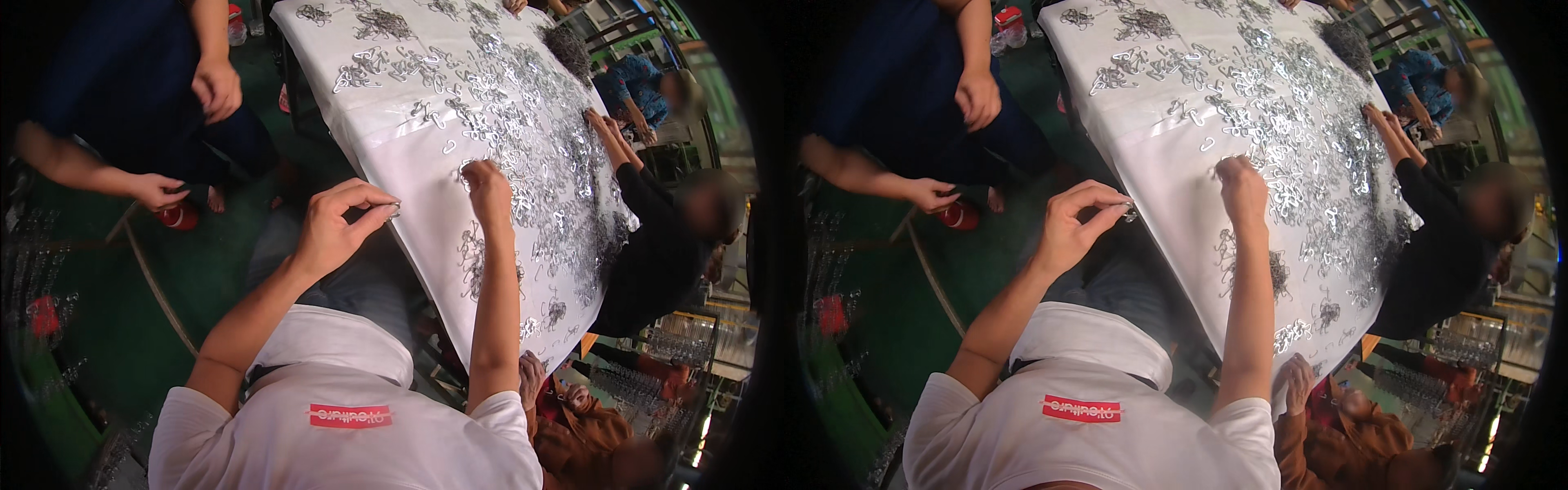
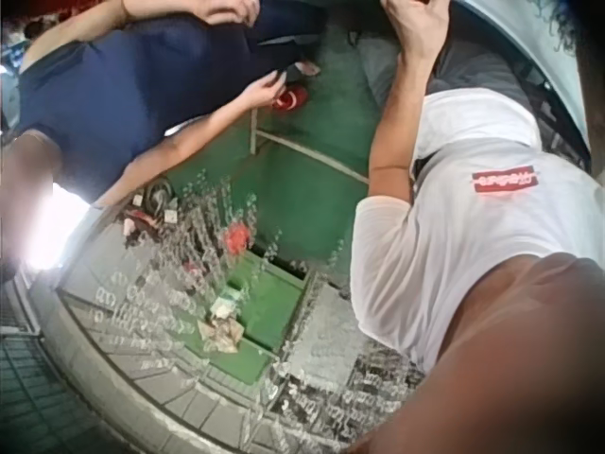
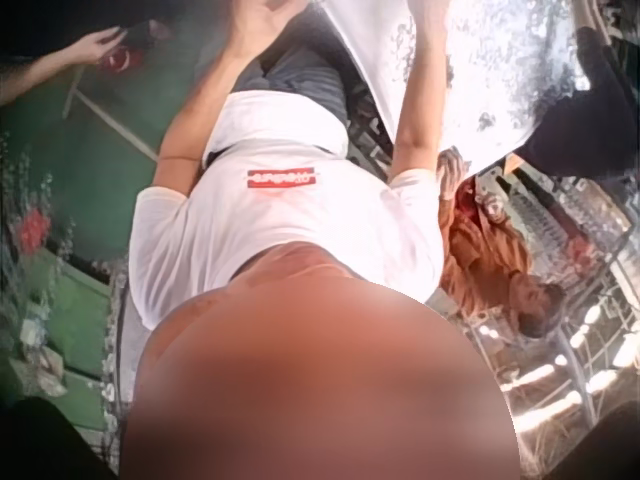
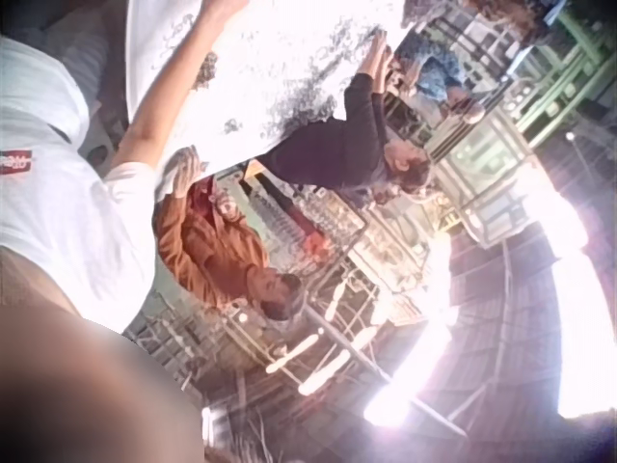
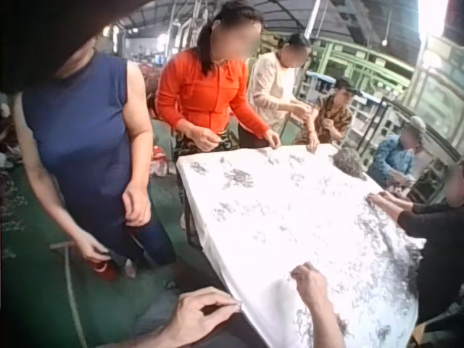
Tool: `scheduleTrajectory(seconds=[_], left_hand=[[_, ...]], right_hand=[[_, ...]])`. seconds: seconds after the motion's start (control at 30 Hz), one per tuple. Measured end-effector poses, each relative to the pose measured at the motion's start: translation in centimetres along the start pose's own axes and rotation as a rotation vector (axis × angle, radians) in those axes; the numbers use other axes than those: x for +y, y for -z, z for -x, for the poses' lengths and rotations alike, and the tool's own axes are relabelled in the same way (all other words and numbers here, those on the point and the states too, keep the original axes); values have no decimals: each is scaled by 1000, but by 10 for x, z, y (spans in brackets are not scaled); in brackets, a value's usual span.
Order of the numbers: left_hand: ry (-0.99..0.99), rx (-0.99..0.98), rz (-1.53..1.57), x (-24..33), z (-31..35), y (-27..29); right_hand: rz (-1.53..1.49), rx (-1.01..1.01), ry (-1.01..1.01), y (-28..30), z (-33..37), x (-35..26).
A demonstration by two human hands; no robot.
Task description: The person repeatedly picks up small metal hooks from a white table and links them together by hand. They occasionally hang the assembled chain onto a nearby metal rack. Other workers are also assembling hooks at the same table.
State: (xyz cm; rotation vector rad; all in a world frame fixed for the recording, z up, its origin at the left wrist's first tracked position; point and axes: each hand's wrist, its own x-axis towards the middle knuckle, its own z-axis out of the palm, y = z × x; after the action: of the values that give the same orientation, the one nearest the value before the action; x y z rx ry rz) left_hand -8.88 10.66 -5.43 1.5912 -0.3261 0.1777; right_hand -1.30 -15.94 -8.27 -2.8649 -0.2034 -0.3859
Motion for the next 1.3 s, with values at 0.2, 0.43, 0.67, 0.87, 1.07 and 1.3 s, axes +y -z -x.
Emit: scheduleTrajectory(seconds=[0.2,0.43,0.67,0.87,1.07,1.3], left_hand=[[-23,-66,41,-8,-3,12],[-13,-117,81,-8,-6,24],[25,-182,100,-6,-6,31],[33,-188,93,-5,-6,27],[5,-164,60,-8,-1,14],[-131,-150,-100,-20,-4,-10]], right_hand=[[-147,143,-83,8,6,-13],[-118,73,-182,0,9,-33],[-80,91,-210,-7,10,-35],[-116,93,-156,-14,15,-25],[-313,141,-209,-9,23,-25],[-437,57,-51,42,27,-55]])
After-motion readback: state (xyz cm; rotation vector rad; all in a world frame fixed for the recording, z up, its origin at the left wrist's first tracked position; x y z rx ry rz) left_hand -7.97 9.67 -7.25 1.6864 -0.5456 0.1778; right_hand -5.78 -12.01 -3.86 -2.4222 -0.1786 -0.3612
